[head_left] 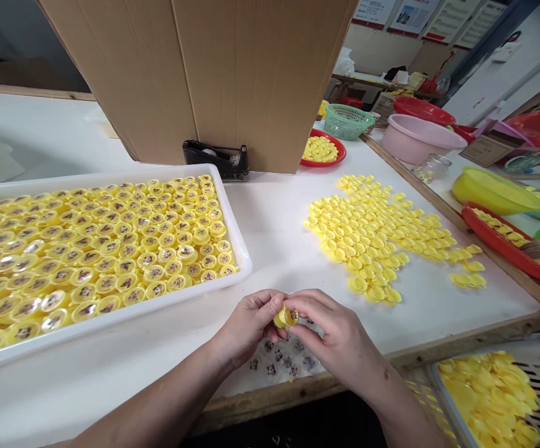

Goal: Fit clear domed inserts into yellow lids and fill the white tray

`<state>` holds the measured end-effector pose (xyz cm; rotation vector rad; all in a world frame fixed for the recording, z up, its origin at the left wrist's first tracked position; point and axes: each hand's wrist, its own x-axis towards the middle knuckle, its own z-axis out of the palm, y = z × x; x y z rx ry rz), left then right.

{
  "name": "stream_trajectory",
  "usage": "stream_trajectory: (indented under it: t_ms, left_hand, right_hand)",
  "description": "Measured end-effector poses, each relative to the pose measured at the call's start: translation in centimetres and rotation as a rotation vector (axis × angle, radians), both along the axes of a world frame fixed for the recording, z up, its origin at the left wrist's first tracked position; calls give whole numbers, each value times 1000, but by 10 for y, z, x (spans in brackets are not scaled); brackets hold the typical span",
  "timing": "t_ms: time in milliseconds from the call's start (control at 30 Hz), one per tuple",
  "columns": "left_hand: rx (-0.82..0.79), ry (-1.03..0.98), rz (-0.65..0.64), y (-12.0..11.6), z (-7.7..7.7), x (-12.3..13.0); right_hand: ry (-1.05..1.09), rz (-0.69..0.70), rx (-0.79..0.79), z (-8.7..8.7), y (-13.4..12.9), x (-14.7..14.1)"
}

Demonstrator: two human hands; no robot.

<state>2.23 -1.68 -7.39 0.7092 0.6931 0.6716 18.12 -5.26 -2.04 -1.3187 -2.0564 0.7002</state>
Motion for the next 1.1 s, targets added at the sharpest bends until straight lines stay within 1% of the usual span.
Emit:
stream_trajectory:
  t_ms: [300, 500, 567, 633, 733, 833, 967, 1033, 1100]
  left_hand:
    - [-67, -57, 30, -1, 1, 1]
    - [-74, -77, 25, -3, 2, 1]
    - [-69, -83, 32, -3, 3, 2]
    - [-72, -90, 36, -3, 3, 2]
    - [-86, -98, 23, -3, 2, 2]
    - [-101, -115, 31, -2, 1, 0]
    - [-120, -127, 36, -1, 0, -1]
    - [-125, -127, 38, 0, 0, -1]
    - [-124, -132, 47, 0, 0, -1]
  right_hand:
    - [93, -130, -55, -5, 0, -3]
    - [-15, -196, -181, -4, -2, -2]
    - [6, -198, -230, -3, -4, -2]
    - [46, -204, -247, -2, -5, -2]
    - [69, -216, -181, -3, -6, -4]
    - [30, -217, -78, -6, -6, -4]
    - [0, -142, 23, -10, -5, -3]
    - [19, -121, 46, -11, -5, -2]
    - [52, -130, 22, -11, -5, -2]
